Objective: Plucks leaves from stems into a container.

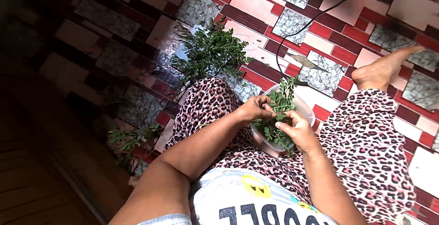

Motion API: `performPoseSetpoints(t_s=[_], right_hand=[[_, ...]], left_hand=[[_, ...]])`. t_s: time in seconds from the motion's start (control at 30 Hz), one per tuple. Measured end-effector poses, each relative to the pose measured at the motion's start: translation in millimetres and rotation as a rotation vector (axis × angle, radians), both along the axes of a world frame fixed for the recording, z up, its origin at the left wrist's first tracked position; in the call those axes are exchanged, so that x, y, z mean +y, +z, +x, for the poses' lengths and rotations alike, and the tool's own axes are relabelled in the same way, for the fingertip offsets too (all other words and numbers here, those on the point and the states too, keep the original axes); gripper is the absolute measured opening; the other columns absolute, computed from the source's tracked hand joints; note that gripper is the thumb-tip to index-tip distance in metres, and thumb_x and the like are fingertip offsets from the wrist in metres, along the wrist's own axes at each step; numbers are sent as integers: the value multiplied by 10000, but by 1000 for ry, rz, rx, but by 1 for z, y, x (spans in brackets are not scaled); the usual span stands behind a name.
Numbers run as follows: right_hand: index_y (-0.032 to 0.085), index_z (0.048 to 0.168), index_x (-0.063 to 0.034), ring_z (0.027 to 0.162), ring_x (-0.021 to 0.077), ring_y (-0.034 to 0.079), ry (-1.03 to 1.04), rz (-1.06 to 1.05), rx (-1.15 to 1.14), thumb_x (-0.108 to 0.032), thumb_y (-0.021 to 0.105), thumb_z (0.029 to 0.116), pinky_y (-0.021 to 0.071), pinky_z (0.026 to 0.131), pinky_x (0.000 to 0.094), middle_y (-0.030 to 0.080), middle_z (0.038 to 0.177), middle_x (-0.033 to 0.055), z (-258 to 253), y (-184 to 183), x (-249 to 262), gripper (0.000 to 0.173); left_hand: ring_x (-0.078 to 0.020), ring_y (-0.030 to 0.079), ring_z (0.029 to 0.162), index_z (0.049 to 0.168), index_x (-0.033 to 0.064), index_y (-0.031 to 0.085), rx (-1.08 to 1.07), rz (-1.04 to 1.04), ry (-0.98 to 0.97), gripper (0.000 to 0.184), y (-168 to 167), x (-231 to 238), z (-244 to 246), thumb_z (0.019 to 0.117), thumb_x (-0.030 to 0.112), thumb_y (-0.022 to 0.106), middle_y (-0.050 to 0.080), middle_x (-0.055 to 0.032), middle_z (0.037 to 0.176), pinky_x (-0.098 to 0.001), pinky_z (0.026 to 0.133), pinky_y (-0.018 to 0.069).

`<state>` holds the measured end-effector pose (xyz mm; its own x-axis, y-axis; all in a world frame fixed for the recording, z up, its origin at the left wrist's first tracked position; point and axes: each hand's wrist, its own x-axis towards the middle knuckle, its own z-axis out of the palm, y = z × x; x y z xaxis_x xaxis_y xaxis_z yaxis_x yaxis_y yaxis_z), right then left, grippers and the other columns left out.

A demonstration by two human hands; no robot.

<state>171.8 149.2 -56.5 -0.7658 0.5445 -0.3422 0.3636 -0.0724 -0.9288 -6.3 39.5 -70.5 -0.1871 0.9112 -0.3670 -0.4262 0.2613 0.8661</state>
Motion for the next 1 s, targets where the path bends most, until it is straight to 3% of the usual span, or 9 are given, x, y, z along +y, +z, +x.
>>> performPoseSetpoints(t_s=[0.3,0.43,0.6,0.63,0.77,0.87,1.0], right_hand=[[685,976,-42,894,89,657,-50,65,41,-34,703,898,562,816,268,689,976,44,-5,-8,-8,80],[679,943,-41,856,73,655,-35,58,39,-5,705,884,564,795,253,691,935,30,-4,-6,-5,74],[627,786,-89,790,52,605,11,28,39,-2,683,846,525,732,230,646,848,-10,-1,-3,-2,120],[619,792,-92,788,56,604,18,29,30,-19,699,843,524,729,232,639,845,-9,0,-3,-2,120],[649,1014,-48,896,102,657,-10,-24,6,-39,747,830,570,801,266,676,969,43,-1,0,-1,209],[642,1029,-41,897,116,654,-57,-42,36,-36,714,857,566,801,278,676,981,51,-2,-1,-2,187],[641,959,-42,829,97,639,-97,-40,73,15,658,891,551,764,253,671,923,38,-3,-3,-3,91]], left_hand=[[-94,653,716,1117,-19,575,-6,-8,-16,276,-2,1,2,880,-62,712,681,-45,825,-262,697,566],[-88,639,714,1064,1,573,9,-7,-44,239,-3,2,1,879,-62,710,671,-34,817,-259,692,550],[-113,658,745,1146,-25,561,0,-14,-36,290,-2,1,-2,891,-59,693,674,-52,847,-291,735,575],[-111,660,745,1143,-22,559,3,-17,-34,287,-1,1,-2,892,-54,693,678,-51,848,-291,733,574],[-96,654,732,1126,-8,570,-1,-27,-34,283,0,1,-2,884,-60,708,670,-35,828,-277,733,575],[-98,656,733,1145,-12,566,-4,-26,-40,299,0,1,-2,884,-62,704,675,-40,840,-276,729,575],[-94,650,731,1094,-2,569,-2,-27,-56,257,-1,2,-1,885,-70,703,668,-35,824,-271,727,569]])
